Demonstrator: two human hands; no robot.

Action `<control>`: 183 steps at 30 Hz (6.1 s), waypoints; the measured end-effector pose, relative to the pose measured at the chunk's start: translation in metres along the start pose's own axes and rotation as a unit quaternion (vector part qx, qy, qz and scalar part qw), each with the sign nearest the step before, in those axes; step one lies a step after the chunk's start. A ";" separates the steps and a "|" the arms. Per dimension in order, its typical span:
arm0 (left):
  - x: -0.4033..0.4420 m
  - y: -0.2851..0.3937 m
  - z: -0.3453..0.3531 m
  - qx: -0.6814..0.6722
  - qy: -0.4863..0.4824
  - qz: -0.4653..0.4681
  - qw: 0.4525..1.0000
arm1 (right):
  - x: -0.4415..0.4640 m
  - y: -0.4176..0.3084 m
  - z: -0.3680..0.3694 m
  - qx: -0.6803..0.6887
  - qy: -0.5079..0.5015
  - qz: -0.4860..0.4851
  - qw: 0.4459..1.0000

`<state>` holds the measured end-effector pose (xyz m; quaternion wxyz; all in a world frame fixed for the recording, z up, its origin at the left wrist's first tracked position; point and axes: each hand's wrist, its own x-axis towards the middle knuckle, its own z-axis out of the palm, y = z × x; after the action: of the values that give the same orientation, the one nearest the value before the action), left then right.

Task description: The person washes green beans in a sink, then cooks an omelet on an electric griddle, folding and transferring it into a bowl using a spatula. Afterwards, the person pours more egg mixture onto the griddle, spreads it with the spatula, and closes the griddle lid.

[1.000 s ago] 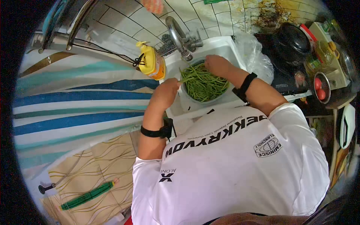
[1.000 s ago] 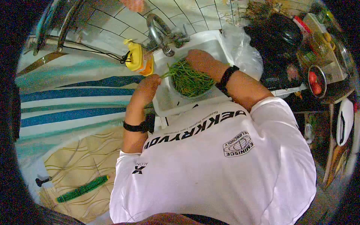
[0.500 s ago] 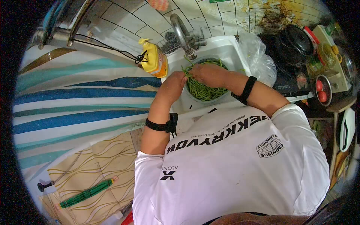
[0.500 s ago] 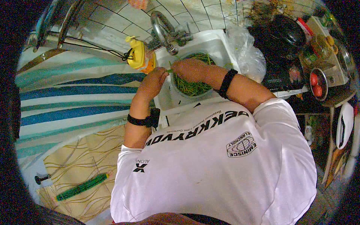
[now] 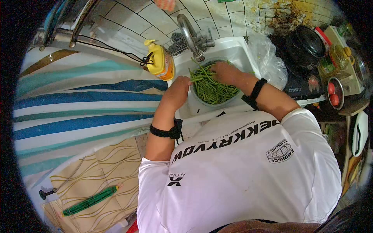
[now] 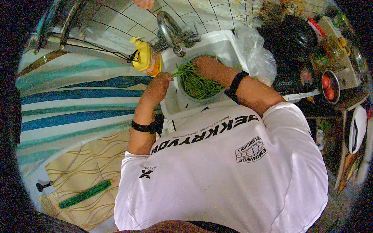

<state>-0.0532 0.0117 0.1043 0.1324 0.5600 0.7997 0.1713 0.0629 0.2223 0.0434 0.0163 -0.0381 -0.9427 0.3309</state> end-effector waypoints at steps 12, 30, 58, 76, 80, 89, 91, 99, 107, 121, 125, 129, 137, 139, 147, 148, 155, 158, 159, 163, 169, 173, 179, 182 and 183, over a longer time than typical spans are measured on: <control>0.011 0.022 -0.002 -0.001 -0.044 -0.035 0.998 | 0.001 -0.038 -0.001 -0.080 0.068 -0.134 0.985; 0.021 0.042 0.003 -0.061 -0.064 -0.076 0.993 | -0.005 -0.014 0.003 0.049 0.123 -0.101 0.986; -0.014 0.020 -0.013 -0.005 0.068 -0.011 0.998 | 0.004 0.007 0.001 0.042 -0.005 -0.014 0.999; -0.005 0.012 -0.005 -0.007 0.061 0.007 0.998 | 0.003 -0.016 -0.008 -0.004 0.086 0.041 0.995; 0.000 0.018 -0.006 -0.002 0.078 0.035 0.996 | 0.012 -0.003 0.007 0.060 0.169 0.016 0.984; -0.008 0.009 -0.010 0.006 0.113 0.041 0.993 | 0.006 0.026 0.012 0.001 -0.007 0.038 0.999; -0.007 0.012 -0.008 -0.006 0.120 0.039 0.992 | -0.003 0.007 0.014 0.027 0.129 -0.120 0.984; -0.002 0.011 -0.002 -0.041 0.132 0.028 0.990 | 0.002 -0.014 0.007 0.074 0.003 -0.127 0.989; -0.001 0.027 -0.003 -0.004 0.073 0.035 0.997 | 0.014 0.013 0.004 0.037 0.131 0.033 0.990; 0.004 0.023 0.024 -0.013 0.028 -0.044 0.999 | -0.007 -0.035 0.006 -0.009 -0.037 -0.073 0.997; 0.012 0.028 0.032 -0.024 0.070 -0.002 0.997 | -0.008 -0.040 0.008 -0.025 -0.004 -0.025 0.999; 0.018 0.035 0.025 -0.004 0.043 0.015 0.999 | 0.003 -0.012 0.010 0.025 0.027 0.096 0.995; 0.036 0.002 0.056 0.014 -0.002 -0.009 1.000 | -0.001 0.002 -0.001 -0.016 -0.155 0.224 0.962; 0.035 0.026 0.056 0.026 0.026 0.045 0.998 | -0.013 -0.041 -0.044 -0.100 -0.272 0.345 0.893; 0.019 -0.008 0.052 0.063 -0.011 0.071 0.995 | 0.004 0.017 0.018 -0.152 -0.075 0.283 0.944; 0.016 -0.023 0.053 0.060 -0.002 0.101 0.993 | -0.005 0.022 0.021 -0.169 -0.042 0.274 0.946; -0.023 -0.018 0.058 -0.010 -0.013 0.134 0.991 | -0.125 -0.079 -0.011 -0.035 0.018 0.300 0.953; -0.028 -0.017 0.066 -0.032 -0.042 0.145 0.988 | -0.167 -0.062 0.030 -0.040 0.080 0.347 0.934; -0.029 -0.028 0.075 -0.030 -0.037 0.174 0.984 | -0.191 -0.067 0.038 -0.011 0.102 0.369 0.924; -0.039 -0.013 0.076 -0.029 -0.045 0.166 0.985 | -0.290 -0.047 0.076 0.003 0.105 0.432 0.896; -0.045 -0.005 0.090 -0.049 -0.013 0.192 0.980 | -0.433 -0.060 0.116 0.050 0.279 0.468 0.837; -0.054 0.038 0.105 -0.041 -0.030 0.182 0.982 | -0.509 -0.082 0.129 0.143 0.368 0.540 0.743; -0.051 0.136 0.152 -0.081 -0.037 0.246 0.965 | -0.630 -0.098 0.128 0.181 0.471 0.547 0.668; -0.045 0.200 0.176 -0.068 -0.029 0.284 0.956 | -0.686 -0.106 0.127 0.182 0.496 0.563 0.636; -0.046 0.222 0.182 -0.121 -0.052 0.268 0.955 | -0.706 -0.106 0.132 0.176 0.505 0.560 0.633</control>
<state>0.2246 0.0604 0.0337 0.1895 0.7415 0.5858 0.2664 0.7524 -0.0007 0.0026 0.3074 -0.7164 -0.5089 0.3652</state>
